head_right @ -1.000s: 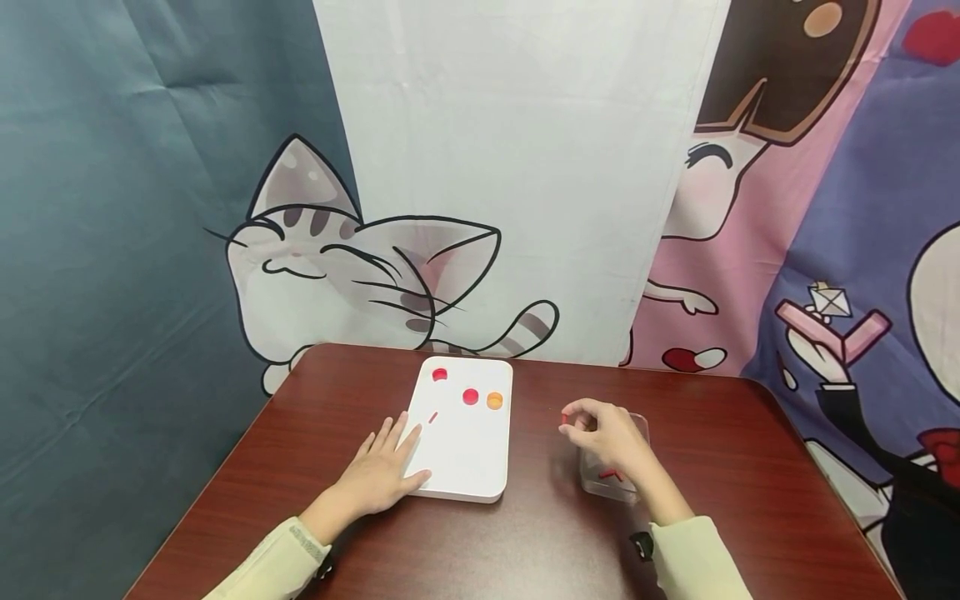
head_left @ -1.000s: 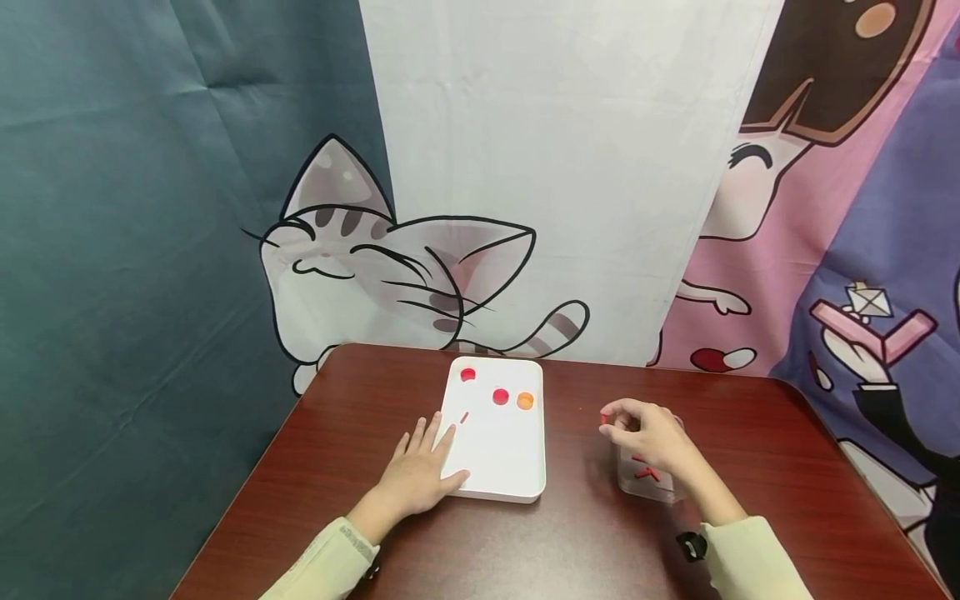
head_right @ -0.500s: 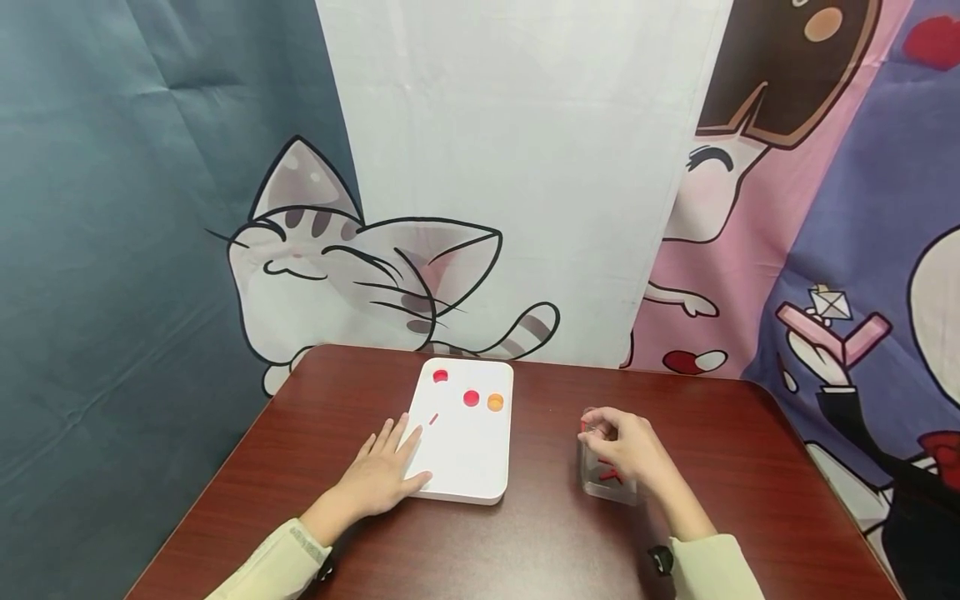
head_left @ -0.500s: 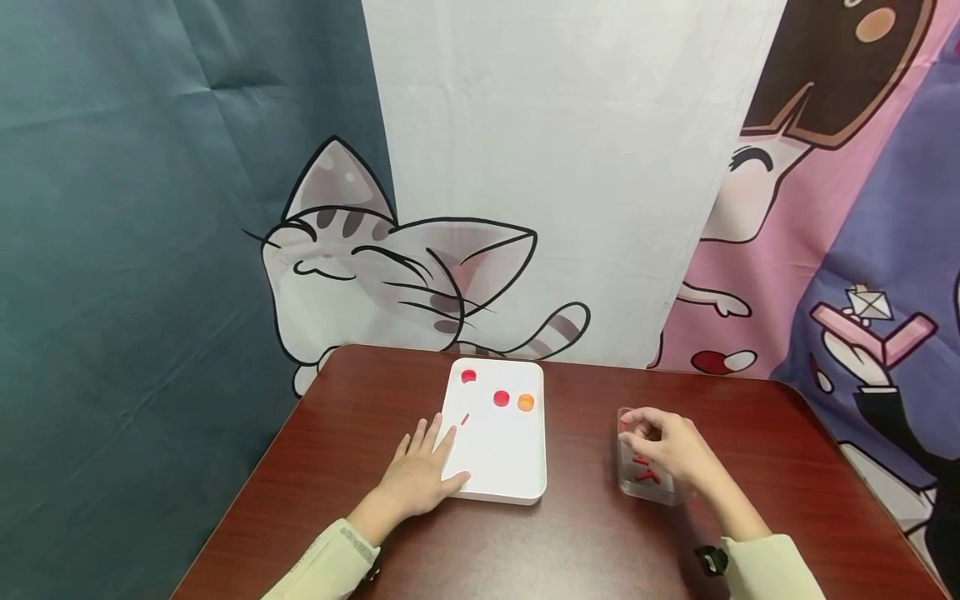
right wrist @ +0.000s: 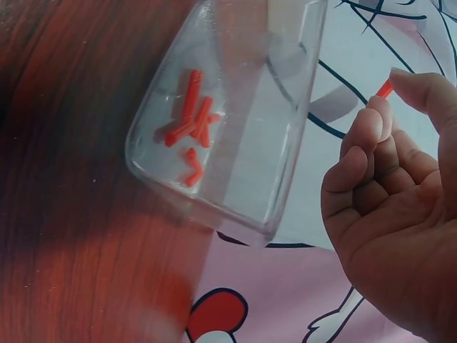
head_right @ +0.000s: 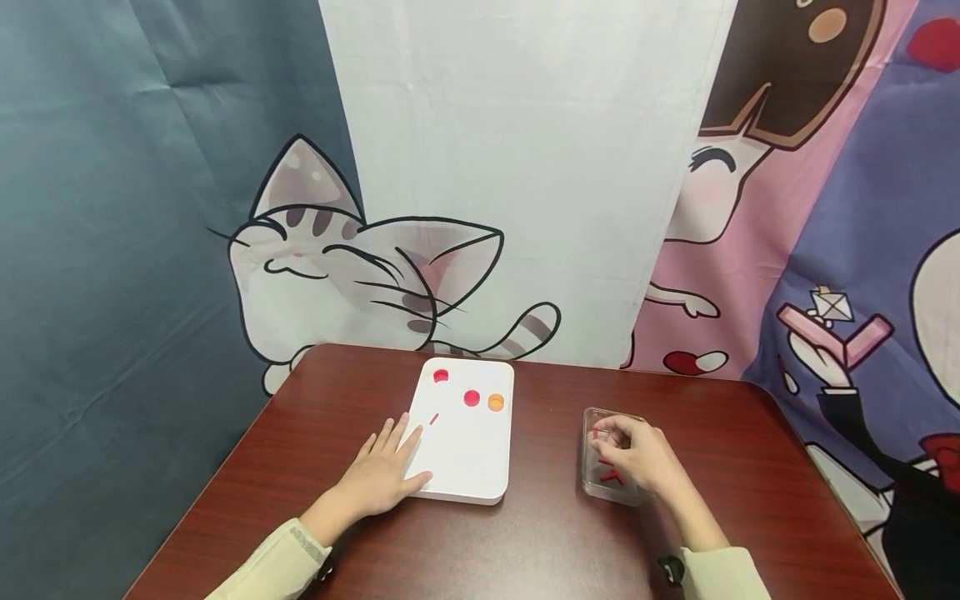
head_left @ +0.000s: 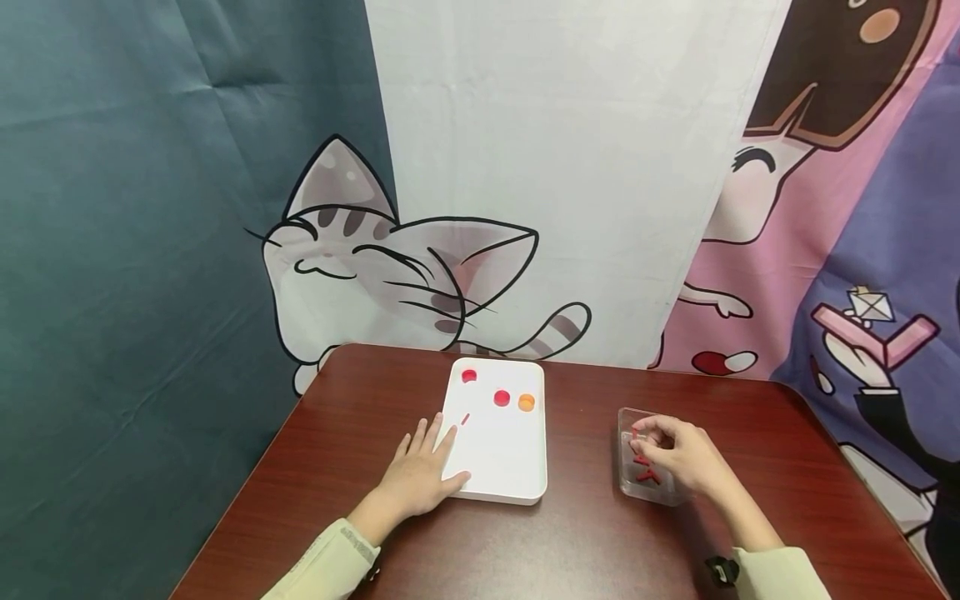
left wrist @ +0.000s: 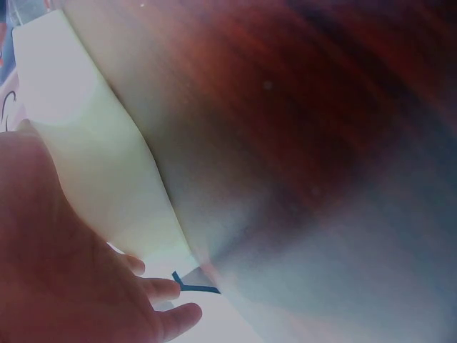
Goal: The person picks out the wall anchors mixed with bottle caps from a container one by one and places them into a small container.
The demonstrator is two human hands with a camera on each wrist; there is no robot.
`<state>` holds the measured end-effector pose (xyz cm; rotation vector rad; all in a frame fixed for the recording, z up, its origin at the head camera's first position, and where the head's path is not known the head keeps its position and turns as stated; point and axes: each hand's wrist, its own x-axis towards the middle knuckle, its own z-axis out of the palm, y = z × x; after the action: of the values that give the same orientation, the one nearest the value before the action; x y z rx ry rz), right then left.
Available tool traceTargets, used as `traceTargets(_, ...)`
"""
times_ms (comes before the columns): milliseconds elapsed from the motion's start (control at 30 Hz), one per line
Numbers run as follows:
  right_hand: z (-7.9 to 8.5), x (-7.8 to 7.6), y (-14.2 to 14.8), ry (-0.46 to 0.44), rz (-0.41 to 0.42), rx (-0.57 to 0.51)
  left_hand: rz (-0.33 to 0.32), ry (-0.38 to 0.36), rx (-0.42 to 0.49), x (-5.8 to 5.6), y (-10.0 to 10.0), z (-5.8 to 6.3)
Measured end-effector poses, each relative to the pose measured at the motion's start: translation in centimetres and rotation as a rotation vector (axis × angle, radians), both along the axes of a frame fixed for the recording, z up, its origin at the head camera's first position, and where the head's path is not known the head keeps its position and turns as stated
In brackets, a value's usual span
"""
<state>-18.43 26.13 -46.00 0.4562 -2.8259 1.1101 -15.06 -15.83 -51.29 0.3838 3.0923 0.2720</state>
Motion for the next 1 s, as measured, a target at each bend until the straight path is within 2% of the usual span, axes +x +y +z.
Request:
traceTargets(467, -1.1, 0.2, 0.7, 0.033, -0.014, 0.015, -0.005, 0.004, -0.008, 0.1, 0.1, 0.2)
traceTargets(733, -1.1, 0.2, 0.8, 0.011, 0.0, -0.005, -0.008, 0.007, -0.009, 0.3, 0.1, 0.3)
traceTargets(1000, -0.6, -0.4, -0.3, -0.008, 0.022, -0.022, -0.005, 0.019, -0.015, 0.0, 0.0, 0.1)
